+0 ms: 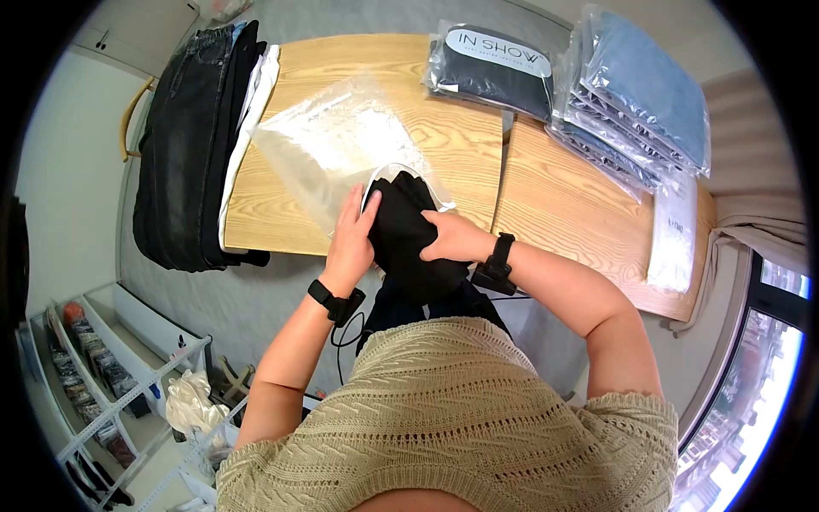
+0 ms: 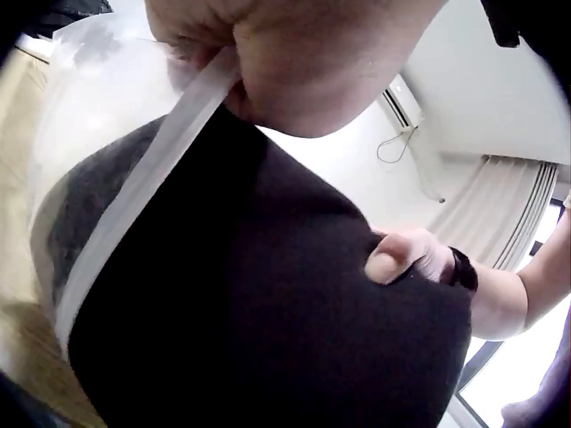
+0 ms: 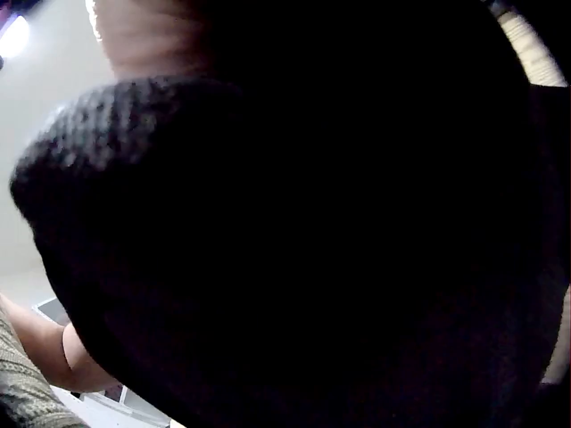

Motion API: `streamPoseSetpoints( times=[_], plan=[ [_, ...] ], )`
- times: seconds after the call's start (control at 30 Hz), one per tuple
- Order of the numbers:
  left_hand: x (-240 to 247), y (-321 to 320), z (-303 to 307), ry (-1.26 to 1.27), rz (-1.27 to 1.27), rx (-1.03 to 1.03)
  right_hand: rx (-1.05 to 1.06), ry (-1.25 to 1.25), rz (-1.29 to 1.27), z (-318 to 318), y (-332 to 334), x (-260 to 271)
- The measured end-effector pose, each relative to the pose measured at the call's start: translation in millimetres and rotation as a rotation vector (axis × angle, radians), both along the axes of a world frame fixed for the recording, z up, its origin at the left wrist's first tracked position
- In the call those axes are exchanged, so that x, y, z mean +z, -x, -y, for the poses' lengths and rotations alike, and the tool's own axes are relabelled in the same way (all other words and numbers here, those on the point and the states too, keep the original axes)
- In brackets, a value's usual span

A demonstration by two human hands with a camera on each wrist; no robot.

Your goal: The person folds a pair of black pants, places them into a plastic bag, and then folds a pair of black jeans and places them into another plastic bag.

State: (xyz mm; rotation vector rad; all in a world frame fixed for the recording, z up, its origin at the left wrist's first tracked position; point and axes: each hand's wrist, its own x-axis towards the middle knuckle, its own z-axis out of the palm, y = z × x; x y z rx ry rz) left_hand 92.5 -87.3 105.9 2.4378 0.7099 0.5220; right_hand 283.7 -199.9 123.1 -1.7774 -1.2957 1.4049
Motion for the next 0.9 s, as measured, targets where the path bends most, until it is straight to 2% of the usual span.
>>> streamPoseSetpoints(
  times=[0.07,0.2,0.27,0.33,0.4,0.43,0.5,0.53,0.57,0.63,0.77,0.83,0.9],
  plan=[
    [-0.1,-1.8,-3.5,0.067,-0.018,0.092,-0.007,-0.003,0.028,-2.6,0.0,-3.1],
    [0.0,2.2,-16.6,0.135,-0.187,0.052,-0.012,0.050,0.087,-5.3,-4.6,-3.5],
    [-1.6,-0.8,-17.4,0.045,-0.030,0.042,0.012,0.014,0.110,-4.2,-3.1,-7.3],
    [0.8,-5.7,-14.3,-0.007,0.017,-0.014,0.033,-0.024,0.134,-2.4,-0.8,-9.9],
    [5.3,-11.2,-6.4,-0.051,0.093,-0.072,0.157,-0.066,0.333,-1.5,6.3,-5.8],
    [7.5,-10.2,-3.7,-0.049,0.093,-0.079,0.150,-0.064,0.333,-2.9,6.0,-3.1],
    [12.3,-5.3,1.5,-0.144,0.103,-0.159,0.121,0.085,0.241,-8.9,2.6,6.3],
    [15.7,-0.5,4.5,-0.170,0.055,-0.206,0.028,0.068,0.284,-7.4,0.6,-1.5],
    [16.1,5.7,8.4,-0.210,0.009,-0.246,-0.060,0.023,0.144,-9.0,-4.0,3.6],
    [9.5,13.3,17.8,-0.225,-0.023,-0.314,-0.215,0.174,0.149,-9.9,-9.9,15.4],
    [4.1,6.1,27.3,-0.103,-0.067,-0.362,-0.234,0.052,0.180,-7.1,-9.4,24.5],
    [10.6,-4.6,27.4,-0.078,-0.012,-0.355,-0.245,0.007,0.134,-3.5,-7.4,9.7],
    [22.7,-12.7,22.7,-0.101,0.021,-0.394,-0.332,-0.046,-0.083,-3.8,-6.2,9.0]
  ],
)
